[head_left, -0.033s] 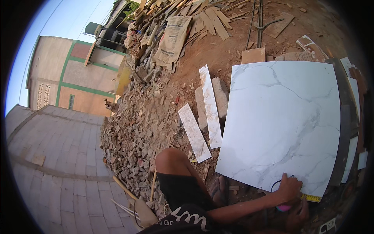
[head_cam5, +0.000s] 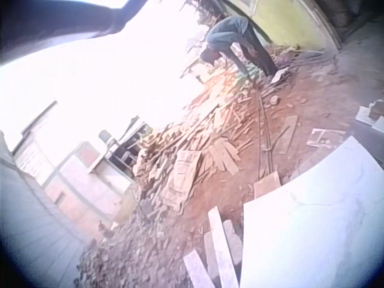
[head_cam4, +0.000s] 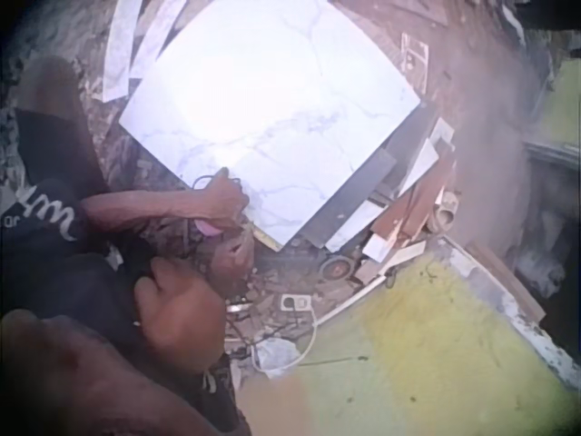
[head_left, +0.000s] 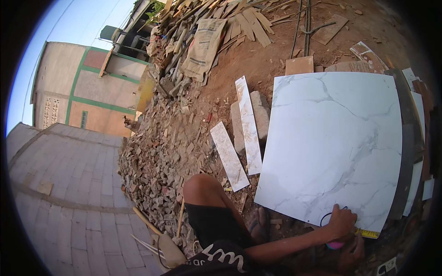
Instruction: The person retrieves a large white marble-patterned tile from a water basin, places it on a pile of debris, and measures it with a tape measure. The person then uses a straight tile piece as a guide to mark a line on the tile surface.
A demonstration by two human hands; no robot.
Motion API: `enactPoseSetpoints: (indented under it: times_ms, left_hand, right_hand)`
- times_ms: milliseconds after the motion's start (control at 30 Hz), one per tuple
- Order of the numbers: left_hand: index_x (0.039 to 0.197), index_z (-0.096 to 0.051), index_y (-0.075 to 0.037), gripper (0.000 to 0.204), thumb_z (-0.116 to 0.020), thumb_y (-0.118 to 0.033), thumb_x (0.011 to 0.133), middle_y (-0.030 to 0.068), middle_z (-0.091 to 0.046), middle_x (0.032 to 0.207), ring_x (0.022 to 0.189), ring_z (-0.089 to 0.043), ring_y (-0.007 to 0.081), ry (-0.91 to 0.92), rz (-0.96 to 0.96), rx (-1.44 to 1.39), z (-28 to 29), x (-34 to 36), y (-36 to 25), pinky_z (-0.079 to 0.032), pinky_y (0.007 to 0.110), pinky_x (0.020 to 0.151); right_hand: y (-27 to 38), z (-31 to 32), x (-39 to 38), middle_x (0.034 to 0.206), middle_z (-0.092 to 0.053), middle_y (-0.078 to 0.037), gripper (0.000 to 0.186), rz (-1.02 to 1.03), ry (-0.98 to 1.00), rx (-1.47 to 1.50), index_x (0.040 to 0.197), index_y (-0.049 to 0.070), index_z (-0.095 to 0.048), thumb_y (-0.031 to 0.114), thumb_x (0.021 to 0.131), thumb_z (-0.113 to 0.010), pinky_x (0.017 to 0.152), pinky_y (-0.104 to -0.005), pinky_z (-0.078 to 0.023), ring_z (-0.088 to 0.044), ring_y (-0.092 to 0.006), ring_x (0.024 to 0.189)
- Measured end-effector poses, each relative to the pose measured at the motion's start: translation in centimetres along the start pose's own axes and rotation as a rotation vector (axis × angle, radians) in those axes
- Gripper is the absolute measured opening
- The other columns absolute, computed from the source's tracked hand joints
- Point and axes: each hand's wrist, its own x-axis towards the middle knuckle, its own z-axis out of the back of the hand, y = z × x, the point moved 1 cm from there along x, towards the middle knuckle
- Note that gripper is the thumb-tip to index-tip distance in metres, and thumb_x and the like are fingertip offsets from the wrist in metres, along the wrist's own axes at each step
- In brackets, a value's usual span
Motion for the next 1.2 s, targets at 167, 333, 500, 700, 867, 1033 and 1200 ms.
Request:
enactPoseSetpoints:
  times_ms: [167, 333, 500, 700, 867, 1033, 1200]
  left_hand:
    - [0.089, -0.070, -0.009, 0.033, -0.063, -0.042, 0.086, 0.0117, -0.069, 0.085, 0.085, -0.066, 0.0280, 0.117, -0.019, -0.006, 0.7, 1.1, -0.8, -0.035, 0.051, 0.087]
    - [0.069, -0.072, -0.004, 0.049, -0.059, -0.048, 0.086, 0.0219, -0.067, 0.068, 0.074, -0.065, 0.0387, -0.039, -0.009, -0.003, 2.5, 0.1, -0.3, -0.041, 0.048, 0.078]
    - [0.061, -0.070, -0.005, 0.050, -0.060, -0.047, 0.087, 0.0183, -0.064, 0.060, 0.071, -0.063, 0.0373, 0.018, -0.029, 0.003, 2.7, 0.3, -1.4, -0.040, 0.047, 0.079]
    - [0.064, -0.072, -0.005, 0.051, -0.060, -0.049, 0.088, 0.0171, -0.063, 0.059, 0.071, -0.063, 0.0370, 0.072, -0.008, 0.010, 3.2, 0.2, -1.3, -0.040, 0.046, 0.080]
    - [0.067, -0.071, -0.007, 0.043, -0.065, -0.046, 0.085, 0.0170, -0.068, 0.068, 0.073, -0.066, 0.0327, 0.058, -0.013, -0.006, 2.9, 0.4, -0.9, -0.038, 0.047, 0.079]
    - [0.076, -0.077, -0.013, 0.050, -0.057, -0.058, 0.088, 0.0170, -0.070, 0.077, 0.081, -0.067, 0.0329, 0.129, -0.007, 0.104, 3.2, 0.3, -0.9, -0.042, 0.045, 0.080]
    - [0.094, -0.075, -0.011, 0.055, -0.050, -0.060, 0.091, 0.0176, -0.072, 0.093, 0.095, -0.068, 0.0323, 0.228, 0.011, 0.134, 3.5, 0.2, -0.7, -0.040, 0.048, 0.086]
  right_hand:
    - [-14.9, -10.9, -1.0, 0.101, -0.070, -0.025, 0.023, -0.579, -0.817, -0.043, 0.112, -0.006, -0.065, 0.001, 0.092, -0.057, 0.080, -0.0444, -0.057, -0.069, -0.0413, 0.093]
    - [-17.3, -12.5, -0.5, 0.092, -0.069, -0.024, 0.023, -0.495, -0.903, -0.141, 0.110, -0.007, -0.066, -0.008, 0.088, -0.058, 0.070, -0.0417, -0.057, -0.071, -0.0381, 0.083]
    - [-17.1, -12.3, -1.9, 0.083, -0.067, -0.020, 0.027, -0.426, -1.077, -0.064, 0.112, -0.006, -0.066, -0.010, 0.087, -0.059, 0.063, -0.0412, -0.054, -0.069, -0.0352, 0.072]
    - [-17.4, -13.5, -1.9, 0.081, -0.066, -0.020, 0.028, -0.388, -1.100, -0.071, 0.113, -0.005, -0.067, -0.009, 0.086, -0.060, 0.061, -0.0407, -0.053, -0.068, -0.0341, 0.071]
    - [-16.8, -12.4, -1.7, 0.086, -0.068, -0.021, 0.028, -0.462, -0.997, -0.066, 0.112, -0.003, -0.068, -0.007, 0.086, -0.061, 0.063, -0.0426, -0.054, -0.070, -0.0351, 0.075]
    - [-16.6, -13.2, -1.2, 0.087, -0.069, -0.021, 0.022, -0.466, -1.092, -0.059, 0.108, -0.002, -0.069, -0.002, 0.088, -0.060, 0.064, -0.0459, -0.055, -0.070, -0.0363, 0.077]
    - [-15.3, -12.9, -0.7, 0.096, -0.073, -0.018, 0.018, -0.574, -1.098, -0.063, 0.103, 0.005, -0.072, 0.011, 0.093, -0.059, 0.074, -0.0439, -0.057, -0.070, -0.0377, 0.086]
